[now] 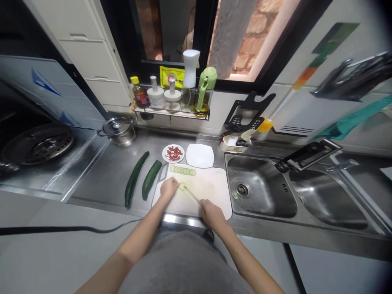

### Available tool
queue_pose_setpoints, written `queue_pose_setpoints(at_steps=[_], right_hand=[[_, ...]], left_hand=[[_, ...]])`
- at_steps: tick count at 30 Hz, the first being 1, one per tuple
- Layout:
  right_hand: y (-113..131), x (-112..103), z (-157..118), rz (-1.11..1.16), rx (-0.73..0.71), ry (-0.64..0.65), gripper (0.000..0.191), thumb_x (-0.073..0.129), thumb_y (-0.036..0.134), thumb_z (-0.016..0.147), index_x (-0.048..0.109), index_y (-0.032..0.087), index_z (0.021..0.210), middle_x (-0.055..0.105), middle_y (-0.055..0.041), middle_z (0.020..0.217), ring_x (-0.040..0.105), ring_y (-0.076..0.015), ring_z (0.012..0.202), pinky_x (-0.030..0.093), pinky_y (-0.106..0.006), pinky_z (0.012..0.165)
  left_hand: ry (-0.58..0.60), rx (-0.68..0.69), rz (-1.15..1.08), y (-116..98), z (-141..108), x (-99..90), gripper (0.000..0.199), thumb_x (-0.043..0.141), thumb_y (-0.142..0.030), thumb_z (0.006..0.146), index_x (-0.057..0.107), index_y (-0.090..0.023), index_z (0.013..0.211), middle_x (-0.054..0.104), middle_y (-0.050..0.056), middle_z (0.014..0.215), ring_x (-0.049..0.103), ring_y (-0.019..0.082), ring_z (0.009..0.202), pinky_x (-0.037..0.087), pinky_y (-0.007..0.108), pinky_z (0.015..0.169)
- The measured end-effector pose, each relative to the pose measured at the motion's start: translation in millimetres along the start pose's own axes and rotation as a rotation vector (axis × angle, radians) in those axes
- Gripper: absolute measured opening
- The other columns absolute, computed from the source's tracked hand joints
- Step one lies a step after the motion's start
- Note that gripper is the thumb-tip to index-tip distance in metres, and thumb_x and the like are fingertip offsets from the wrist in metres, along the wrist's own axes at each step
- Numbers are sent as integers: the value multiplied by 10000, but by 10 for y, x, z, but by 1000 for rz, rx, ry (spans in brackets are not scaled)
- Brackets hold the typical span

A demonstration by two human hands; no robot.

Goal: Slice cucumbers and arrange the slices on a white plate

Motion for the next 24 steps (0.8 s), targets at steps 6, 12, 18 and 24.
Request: queue_pose_setpoints(at_steps=[6,12,18,24], right_hand=[[8,-3,12,-39,-11,2,218,346,149,938,506,182,1082,597,-87,1013,609,-160,839,345,-243,650],[26,-24,13,-50,-19,7,241,336,133,928,516,167,1086,607,-90,1011,619,-172,855,347,-249,647],[28,-85,17,-66,-23,32,266,345,89,898,526,166,1077,619,-105,1008,625,-186,866,371,-260,668],[27,-78,55,-60,-62,48,305,348,63,884,512,159,1122,643,-103,1016,625,-193,934,401,-258,725]], left_hand=[[15,-9,-6,35,71,53,153,623,-372,770,649,-230,821,698,15,849,625,176,795,387,241,646],[29,-21,-10,43,76,57,148,610,-363,779,655,-229,824,696,20,858,620,173,794,396,242,660],[33,-22,0,37,87,58,150,610,-364,779,650,-229,831,701,23,879,621,176,811,392,240,660],[61,-45,36,56,121,91,159,622,-378,771,646,-235,837,705,18,898,623,174,834,387,233,663]])
Point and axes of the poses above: each hand's wrist, its own z-axis towards the middle knuckle, its own x-axis out of the palm, y = z × x, the point moved 10 cm from there along z, towards the middle knuckle
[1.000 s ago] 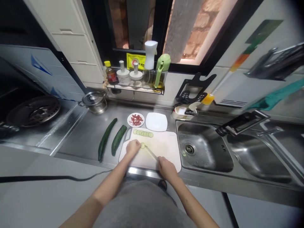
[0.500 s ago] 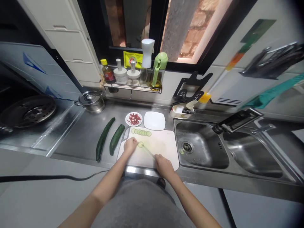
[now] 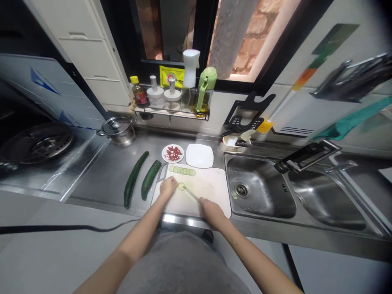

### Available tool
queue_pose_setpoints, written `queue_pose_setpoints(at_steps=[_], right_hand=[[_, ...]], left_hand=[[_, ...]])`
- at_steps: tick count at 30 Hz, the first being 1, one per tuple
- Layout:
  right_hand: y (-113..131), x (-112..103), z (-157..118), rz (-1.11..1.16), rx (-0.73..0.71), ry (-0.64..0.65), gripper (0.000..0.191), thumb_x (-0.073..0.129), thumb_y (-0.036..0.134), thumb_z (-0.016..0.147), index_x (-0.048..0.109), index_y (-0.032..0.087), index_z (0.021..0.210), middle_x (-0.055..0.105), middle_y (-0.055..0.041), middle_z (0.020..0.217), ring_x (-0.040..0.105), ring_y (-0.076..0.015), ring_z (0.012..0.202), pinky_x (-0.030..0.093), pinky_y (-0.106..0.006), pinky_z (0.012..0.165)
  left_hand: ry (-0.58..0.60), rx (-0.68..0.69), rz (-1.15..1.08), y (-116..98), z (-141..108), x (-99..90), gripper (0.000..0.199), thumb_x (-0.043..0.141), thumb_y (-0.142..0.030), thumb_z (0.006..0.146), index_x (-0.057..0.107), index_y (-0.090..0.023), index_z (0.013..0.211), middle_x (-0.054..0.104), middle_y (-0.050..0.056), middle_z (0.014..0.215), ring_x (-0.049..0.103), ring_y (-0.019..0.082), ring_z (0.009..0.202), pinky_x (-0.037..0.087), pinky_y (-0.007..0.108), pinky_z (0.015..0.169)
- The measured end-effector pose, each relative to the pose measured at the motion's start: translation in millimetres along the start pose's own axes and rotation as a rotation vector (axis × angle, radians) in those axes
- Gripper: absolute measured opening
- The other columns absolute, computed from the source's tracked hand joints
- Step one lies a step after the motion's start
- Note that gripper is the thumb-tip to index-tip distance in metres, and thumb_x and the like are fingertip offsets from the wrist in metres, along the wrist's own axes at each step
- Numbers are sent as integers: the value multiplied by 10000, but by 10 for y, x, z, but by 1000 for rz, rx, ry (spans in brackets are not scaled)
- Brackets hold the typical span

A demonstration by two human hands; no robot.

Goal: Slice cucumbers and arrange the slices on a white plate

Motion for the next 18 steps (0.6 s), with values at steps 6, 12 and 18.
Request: queue_pose_setpoints(at_steps=[6,12,18], right_hand=[[16,4,39,-20,-38,8,294,338,59,894,512,159,1108,655,-117,1010,635,-199,938,434,-271,749],[32,28,144,-61,-66,-8,273,341,69,904,507,148,1107,662,-124,997,645,-208,938,461,-286,765],[77,47,254,-65,-95,-33,278,320,81,923,500,146,1124,664,-128,986,645,-197,946,478,-288,780]], left_hand=[[1,-2,30,-1,20,12,162,606,-383,776,649,-240,837,708,22,904,625,179,832,375,237,638],[1,0,34,-3,27,17,172,615,-388,768,656,-240,844,713,24,915,632,185,846,381,239,646],[-8,7,41,-8,35,16,144,611,-359,770,657,-240,837,711,26,921,634,191,852,391,245,658]])
Point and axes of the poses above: each hand's wrist, its own z-axis towards the middle knuckle, its own x-axis out of the palm, y = z × x, the point moved 10 cm from there along z, towards the middle knuckle
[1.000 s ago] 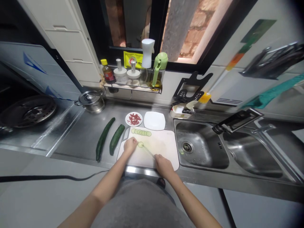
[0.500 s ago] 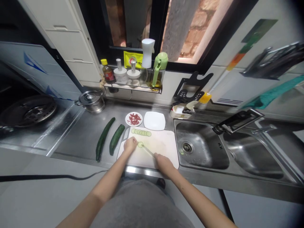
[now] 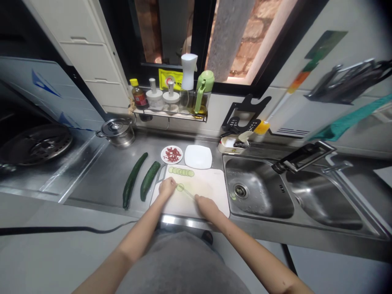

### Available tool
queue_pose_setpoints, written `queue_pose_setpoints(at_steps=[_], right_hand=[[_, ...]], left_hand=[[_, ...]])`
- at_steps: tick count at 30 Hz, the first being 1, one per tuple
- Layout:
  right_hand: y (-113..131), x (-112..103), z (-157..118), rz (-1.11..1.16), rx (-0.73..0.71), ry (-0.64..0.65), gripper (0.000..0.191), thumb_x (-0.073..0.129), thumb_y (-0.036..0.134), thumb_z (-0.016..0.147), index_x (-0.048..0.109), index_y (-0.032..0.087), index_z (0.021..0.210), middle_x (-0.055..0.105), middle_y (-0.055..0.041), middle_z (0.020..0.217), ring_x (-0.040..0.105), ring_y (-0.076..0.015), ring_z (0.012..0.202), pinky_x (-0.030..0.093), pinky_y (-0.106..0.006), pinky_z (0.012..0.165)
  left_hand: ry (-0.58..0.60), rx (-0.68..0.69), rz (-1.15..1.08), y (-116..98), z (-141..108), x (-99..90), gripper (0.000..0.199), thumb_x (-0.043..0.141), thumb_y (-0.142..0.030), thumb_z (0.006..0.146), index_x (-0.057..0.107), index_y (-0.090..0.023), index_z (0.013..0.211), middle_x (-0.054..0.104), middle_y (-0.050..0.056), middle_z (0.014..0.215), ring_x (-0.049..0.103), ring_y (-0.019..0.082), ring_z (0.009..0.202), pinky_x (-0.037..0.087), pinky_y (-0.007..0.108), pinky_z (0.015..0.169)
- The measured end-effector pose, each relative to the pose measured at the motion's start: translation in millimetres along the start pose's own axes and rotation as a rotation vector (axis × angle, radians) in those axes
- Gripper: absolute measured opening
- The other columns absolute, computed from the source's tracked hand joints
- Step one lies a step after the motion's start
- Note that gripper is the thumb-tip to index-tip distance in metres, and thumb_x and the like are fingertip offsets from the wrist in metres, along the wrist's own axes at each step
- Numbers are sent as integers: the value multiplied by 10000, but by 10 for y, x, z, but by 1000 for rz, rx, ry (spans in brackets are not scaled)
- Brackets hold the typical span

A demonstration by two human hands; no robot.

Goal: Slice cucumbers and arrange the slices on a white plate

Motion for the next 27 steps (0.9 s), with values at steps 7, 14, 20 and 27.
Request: queue_pose_setpoints(at_steps=[7,14,20,27], right_hand=[[38,18,68,-14,7,-2,287,308,87,929,497,138,1138,671,-132,979,653,-197,930,494,-296,769],[23,28,-22,-27,24,7,279,333,73,915,488,141,1137,678,-123,932,664,-205,922,497,-295,750],[-58,42,-158,-21,45,33,270,356,68,902,483,159,1121,677,-112,941,661,-186,923,481,-265,752],[-6,19,-56,-6,34,24,276,342,67,903,486,146,1126,674,-128,960,658,-206,937,483,-288,755]], left_hand=[[-1,5,-6,-1,-13,-9,136,608,-354,772,652,-239,829,707,25,893,628,186,830,388,243,649],[-11,20,-37,-6,-36,-33,134,600,-355,771,641,-239,822,704,11,869,616,169,791,359,232,613],[-16,27,-46,-9,-34,-32,150,598,-377,774,637,-238,816,700,13,865,608,167,786,351,231,606],[4,26,-25,-9,-15,-22,150,599,-376,779,640,-237,817,701,11,861,619,172,794,367,233,618]])
Point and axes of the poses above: each hand's wrist, its own z-axis towards the middle knuckle, its own x-axis out of the palm, y = z × x, the point moved 10 cm from there along z, towards the middle knuckle
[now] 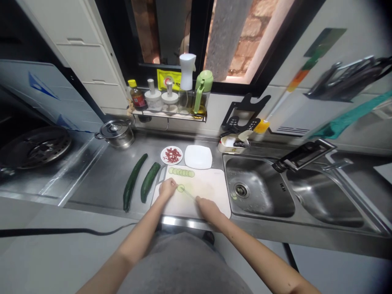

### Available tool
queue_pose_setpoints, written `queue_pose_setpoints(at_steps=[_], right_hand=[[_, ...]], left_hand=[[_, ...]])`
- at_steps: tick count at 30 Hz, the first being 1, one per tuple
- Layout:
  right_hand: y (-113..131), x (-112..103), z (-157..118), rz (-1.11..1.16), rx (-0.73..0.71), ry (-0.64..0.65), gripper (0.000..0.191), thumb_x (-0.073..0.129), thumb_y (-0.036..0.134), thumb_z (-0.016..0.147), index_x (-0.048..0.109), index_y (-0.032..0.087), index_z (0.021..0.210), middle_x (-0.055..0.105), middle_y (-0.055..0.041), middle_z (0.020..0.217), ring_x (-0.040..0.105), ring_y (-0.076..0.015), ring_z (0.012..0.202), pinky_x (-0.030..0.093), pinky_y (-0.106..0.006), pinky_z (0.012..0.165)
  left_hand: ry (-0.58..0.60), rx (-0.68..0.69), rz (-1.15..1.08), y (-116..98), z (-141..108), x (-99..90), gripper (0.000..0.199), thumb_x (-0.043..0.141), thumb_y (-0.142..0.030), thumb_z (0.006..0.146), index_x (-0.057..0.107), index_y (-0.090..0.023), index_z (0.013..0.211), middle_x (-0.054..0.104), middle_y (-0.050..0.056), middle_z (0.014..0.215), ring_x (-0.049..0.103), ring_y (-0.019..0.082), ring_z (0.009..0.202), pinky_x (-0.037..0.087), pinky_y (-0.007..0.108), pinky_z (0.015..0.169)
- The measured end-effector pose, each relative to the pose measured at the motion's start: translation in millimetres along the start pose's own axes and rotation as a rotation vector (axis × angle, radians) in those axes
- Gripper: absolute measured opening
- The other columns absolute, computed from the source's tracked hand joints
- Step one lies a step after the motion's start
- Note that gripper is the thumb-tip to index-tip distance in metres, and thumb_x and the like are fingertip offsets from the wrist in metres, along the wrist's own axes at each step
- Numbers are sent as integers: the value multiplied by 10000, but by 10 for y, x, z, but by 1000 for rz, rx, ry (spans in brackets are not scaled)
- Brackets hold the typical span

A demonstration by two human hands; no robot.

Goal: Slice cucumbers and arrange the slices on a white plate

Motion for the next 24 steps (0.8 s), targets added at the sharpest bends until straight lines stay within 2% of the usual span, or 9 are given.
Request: queue_pose_setpoints(at_steps=[6,15,24], right_hand=[[67,-40,79,-1,-17,11,287,315,82,919,493,130,1138,675,-143,974,659,-224,931,496,-321,753],[84,-42,110,-6,-22,-27,278,307,89,929,499,130,1126,678,-132,957,663,-213,921,505,-309,750],[-53,53,-57,2,3,-4,254,361,66,901,491,156,1099,675,-125,936,667,-211,914,488,-290,737]], left_hand=[[17,-14,4,-4,-2,-4,150,611,-372,780,652,-237,830,710,16,885,631,179,831,391,236,648],[15,-15,8,-7,-6,-5,138,605,-356,787,658,-240,840,711,20,896,632,178,838,403,237,670],[8,-12,6,-11,-19,-17,143,605,-353,787,650,-230,842,712,21,911,624,165,833,388,223,654]])
Point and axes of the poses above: each hand's wrist, its own z-axis towards the middle knuckle, its own x-axis out of the palm, y = z × x, the point moved 10 cm from there along z, towards the middle knuckle
